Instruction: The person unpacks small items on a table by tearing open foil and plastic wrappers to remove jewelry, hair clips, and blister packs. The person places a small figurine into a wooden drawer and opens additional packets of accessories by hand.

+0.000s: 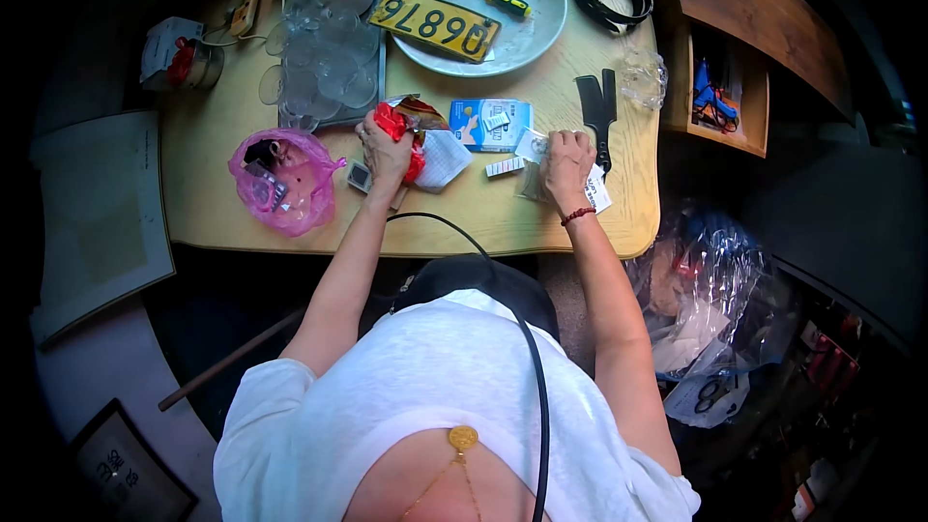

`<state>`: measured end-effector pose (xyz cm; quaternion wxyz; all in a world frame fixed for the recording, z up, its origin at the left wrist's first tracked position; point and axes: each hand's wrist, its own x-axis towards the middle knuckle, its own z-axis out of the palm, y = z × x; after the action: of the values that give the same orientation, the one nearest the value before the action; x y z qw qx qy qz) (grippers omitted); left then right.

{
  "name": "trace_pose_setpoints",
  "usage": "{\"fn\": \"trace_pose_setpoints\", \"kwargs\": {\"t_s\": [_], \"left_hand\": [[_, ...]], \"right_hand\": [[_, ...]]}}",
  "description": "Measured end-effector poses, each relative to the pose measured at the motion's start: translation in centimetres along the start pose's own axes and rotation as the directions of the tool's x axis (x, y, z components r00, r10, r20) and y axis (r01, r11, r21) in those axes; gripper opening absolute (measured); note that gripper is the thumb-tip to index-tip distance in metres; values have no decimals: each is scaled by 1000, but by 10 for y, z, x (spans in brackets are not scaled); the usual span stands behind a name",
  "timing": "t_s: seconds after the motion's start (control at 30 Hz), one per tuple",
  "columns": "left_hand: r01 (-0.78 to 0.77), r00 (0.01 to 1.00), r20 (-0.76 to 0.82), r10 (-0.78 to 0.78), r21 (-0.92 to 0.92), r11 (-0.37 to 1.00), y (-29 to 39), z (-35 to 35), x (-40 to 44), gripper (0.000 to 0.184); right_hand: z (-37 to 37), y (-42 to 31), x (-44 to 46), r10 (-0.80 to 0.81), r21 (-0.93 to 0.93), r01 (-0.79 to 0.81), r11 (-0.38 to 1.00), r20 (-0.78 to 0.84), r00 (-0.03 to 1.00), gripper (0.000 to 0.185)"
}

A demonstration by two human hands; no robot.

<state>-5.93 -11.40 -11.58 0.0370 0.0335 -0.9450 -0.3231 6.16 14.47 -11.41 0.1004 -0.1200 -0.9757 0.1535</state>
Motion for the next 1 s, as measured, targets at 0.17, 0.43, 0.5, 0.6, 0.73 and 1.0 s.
{"fn": "trace_pose_setpoints", "kwargs": {"t_s": [0.17, 0.43, 0.5, 0.6, 0.73, 1.0], "left_hand": [[25, 1000, -22, -20, 241, 970, 5, 12, -3, 79], [1, 998, 60, -21, 323, 946, 33, -14, -4, 105], [-14, 990, 140, -28, 288, 958, 38, -18, -4, 116], [25, 962, 256, -96, 268, 963, 46, -24, 0, 122], [-59, 957, 291, -17, 251, 966, 55, -37, 3, 129], [-324, 945, 42, 325, 255, 911, 95, -67, -11, 66]], "right_hand": [[2, 17, 14, -37, 12, 36, 999, 111, 993, 20], [-5, 62, 66, -27, 533, -211, 819, 403, 915, 18], [-7, 66, 75, -46, 714, -266, 648, 386, 921, 17], [-39, 48, 88, 104, 825, -398, 402, 391, 915, 15], [-50, 44, 95, 177, 899, -346, 269, 308, 935, 13], [-87, 2, 66, 103, 847, -475, -237, 508, 855, 12]]}}
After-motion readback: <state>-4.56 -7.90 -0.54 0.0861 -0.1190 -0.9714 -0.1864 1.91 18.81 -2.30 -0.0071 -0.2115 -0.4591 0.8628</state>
